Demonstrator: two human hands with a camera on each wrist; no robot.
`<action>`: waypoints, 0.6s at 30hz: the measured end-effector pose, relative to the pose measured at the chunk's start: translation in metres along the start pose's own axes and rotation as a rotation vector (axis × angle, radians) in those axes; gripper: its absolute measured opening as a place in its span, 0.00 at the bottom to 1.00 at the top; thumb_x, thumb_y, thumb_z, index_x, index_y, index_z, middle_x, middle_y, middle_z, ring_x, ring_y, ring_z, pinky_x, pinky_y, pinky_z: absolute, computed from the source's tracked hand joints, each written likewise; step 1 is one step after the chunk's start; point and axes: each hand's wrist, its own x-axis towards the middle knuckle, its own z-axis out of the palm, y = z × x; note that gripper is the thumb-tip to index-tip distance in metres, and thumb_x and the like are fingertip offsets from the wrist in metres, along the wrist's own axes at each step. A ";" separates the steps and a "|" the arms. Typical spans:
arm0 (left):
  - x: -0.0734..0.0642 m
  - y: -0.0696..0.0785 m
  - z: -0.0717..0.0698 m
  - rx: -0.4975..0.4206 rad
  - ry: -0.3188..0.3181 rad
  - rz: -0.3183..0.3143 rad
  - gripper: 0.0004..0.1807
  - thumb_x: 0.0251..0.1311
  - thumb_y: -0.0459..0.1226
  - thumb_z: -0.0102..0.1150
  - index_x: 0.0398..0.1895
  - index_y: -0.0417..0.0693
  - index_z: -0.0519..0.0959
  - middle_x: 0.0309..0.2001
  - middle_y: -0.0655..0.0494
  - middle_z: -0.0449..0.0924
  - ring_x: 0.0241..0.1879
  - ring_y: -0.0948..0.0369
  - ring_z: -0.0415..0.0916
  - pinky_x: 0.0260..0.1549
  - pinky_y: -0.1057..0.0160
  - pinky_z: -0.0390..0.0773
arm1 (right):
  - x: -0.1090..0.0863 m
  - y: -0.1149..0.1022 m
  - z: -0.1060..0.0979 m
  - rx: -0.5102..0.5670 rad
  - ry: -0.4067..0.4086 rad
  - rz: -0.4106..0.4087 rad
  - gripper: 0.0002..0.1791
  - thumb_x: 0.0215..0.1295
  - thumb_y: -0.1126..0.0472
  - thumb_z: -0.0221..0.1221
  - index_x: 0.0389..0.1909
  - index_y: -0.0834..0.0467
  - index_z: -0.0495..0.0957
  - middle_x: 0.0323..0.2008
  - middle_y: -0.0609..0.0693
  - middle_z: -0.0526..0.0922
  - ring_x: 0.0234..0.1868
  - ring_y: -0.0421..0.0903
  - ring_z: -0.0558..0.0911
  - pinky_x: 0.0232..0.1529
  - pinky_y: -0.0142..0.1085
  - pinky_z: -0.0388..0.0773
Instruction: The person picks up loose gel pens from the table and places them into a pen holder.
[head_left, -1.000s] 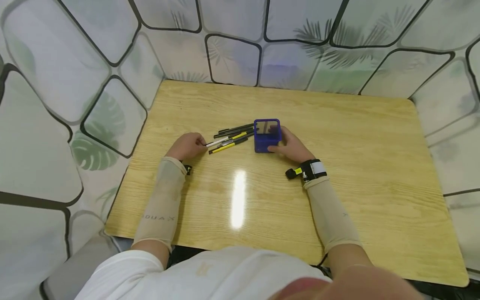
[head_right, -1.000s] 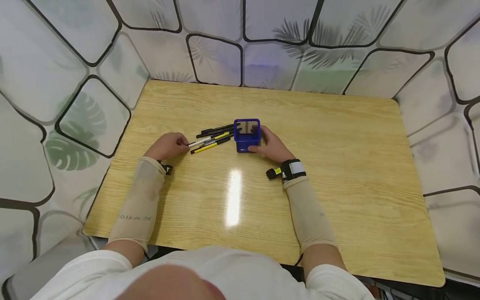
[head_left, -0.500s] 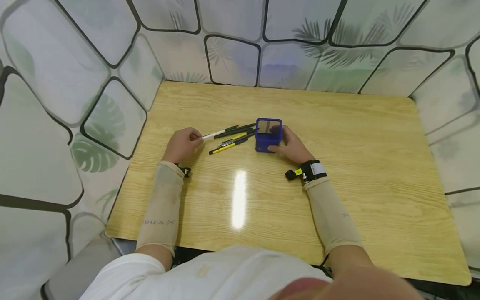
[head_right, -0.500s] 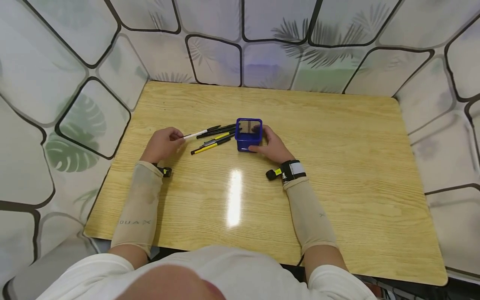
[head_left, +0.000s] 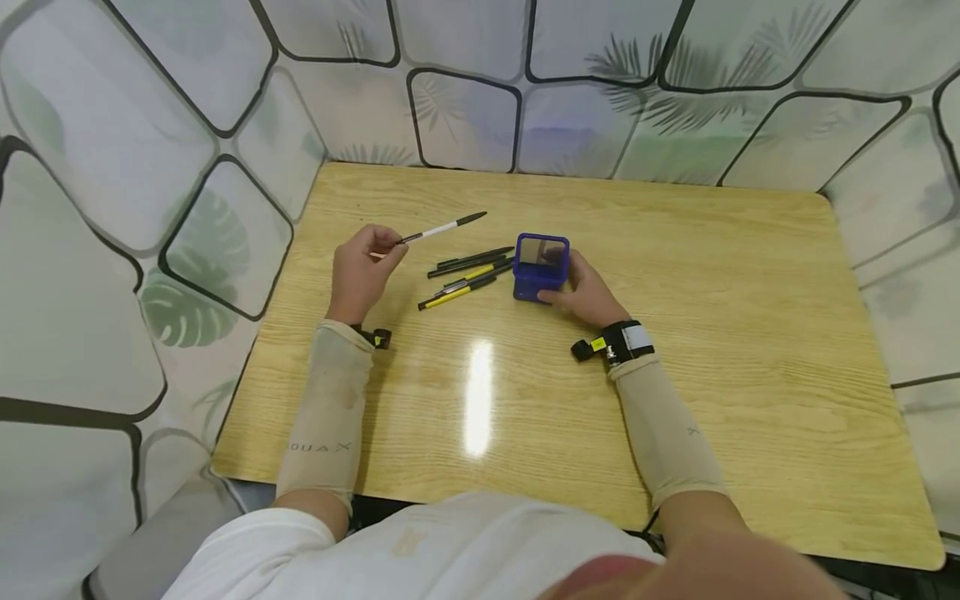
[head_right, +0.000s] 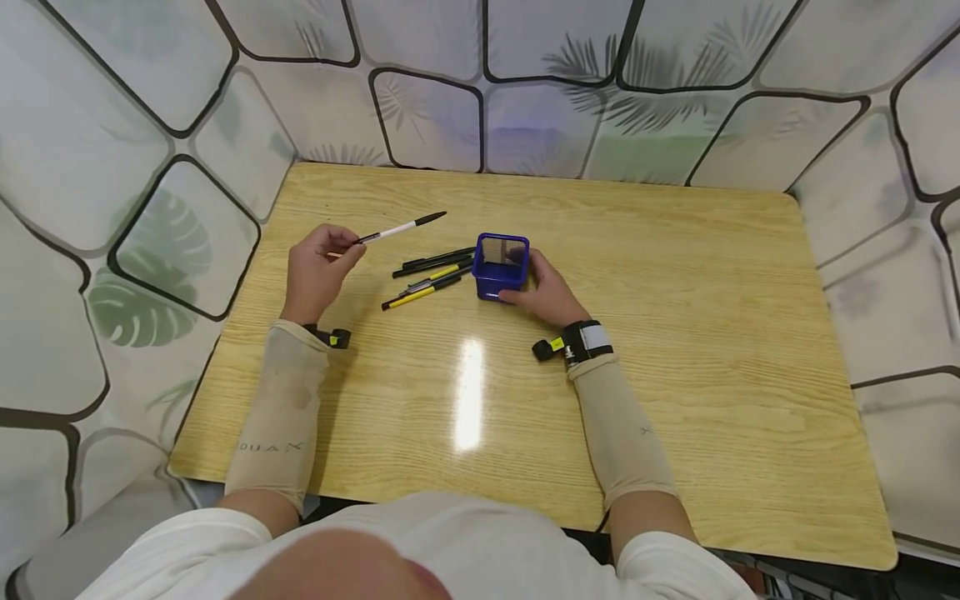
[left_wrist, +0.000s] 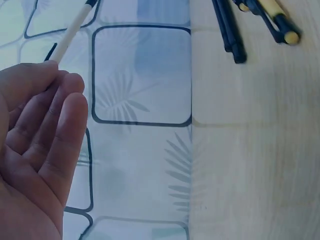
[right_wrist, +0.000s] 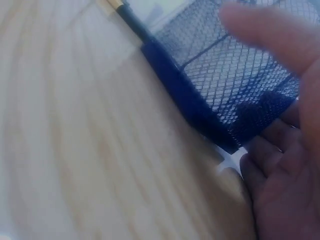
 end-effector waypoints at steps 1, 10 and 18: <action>0.000 0.002 0.001 -0.009 0.006 0.013 0.13 0.69 0.44 0.67 0.51 0.48 0.84 0.42 0.54 0.87 0.42 0.60 0.84 0.41 0.62 0.83 | 0.000 0.000 0.000 -0.001 0.010 -0.007 0.45 0.63 0.67 0.72 0.77 0.54 0.60 0.75 0.54 0.65 0.81 0.49 0.55 0.80 0.45 0.48; -0.001 0.023 0.011 -0.097 0.046 0.147 0.10 0.68 0.41 0.68 0.47 0.47 0.89 0.42 0.54 0.89 0.40 0.61 0.84 0.38 0.70 0.80 | 0.001 0.000 0.001 0.019 0.000 0.013 0.46 0.63 0.67 0.72 0.78 0.55 0.59 0.76 0.55 0.65 0.82 0.49 0.53 0.80 0.45 0.46; -0.002 0.040 0.019 -0.098 0.003 0.214 0.09 0.68 0.39 0.69 0.46 0.46 0.89 0.42 0.55 0.89 0.40 0.62 0.84 0.36 0.69 0.80 | 0.000 0.000 -0.001 -0.003 0.002 -0.001 0.46 0.64 0.67 0.71 0.78 0.55 0.58 0.76 0.55 0.65 0.82 0.49 0.53 0.80 0.44 0.46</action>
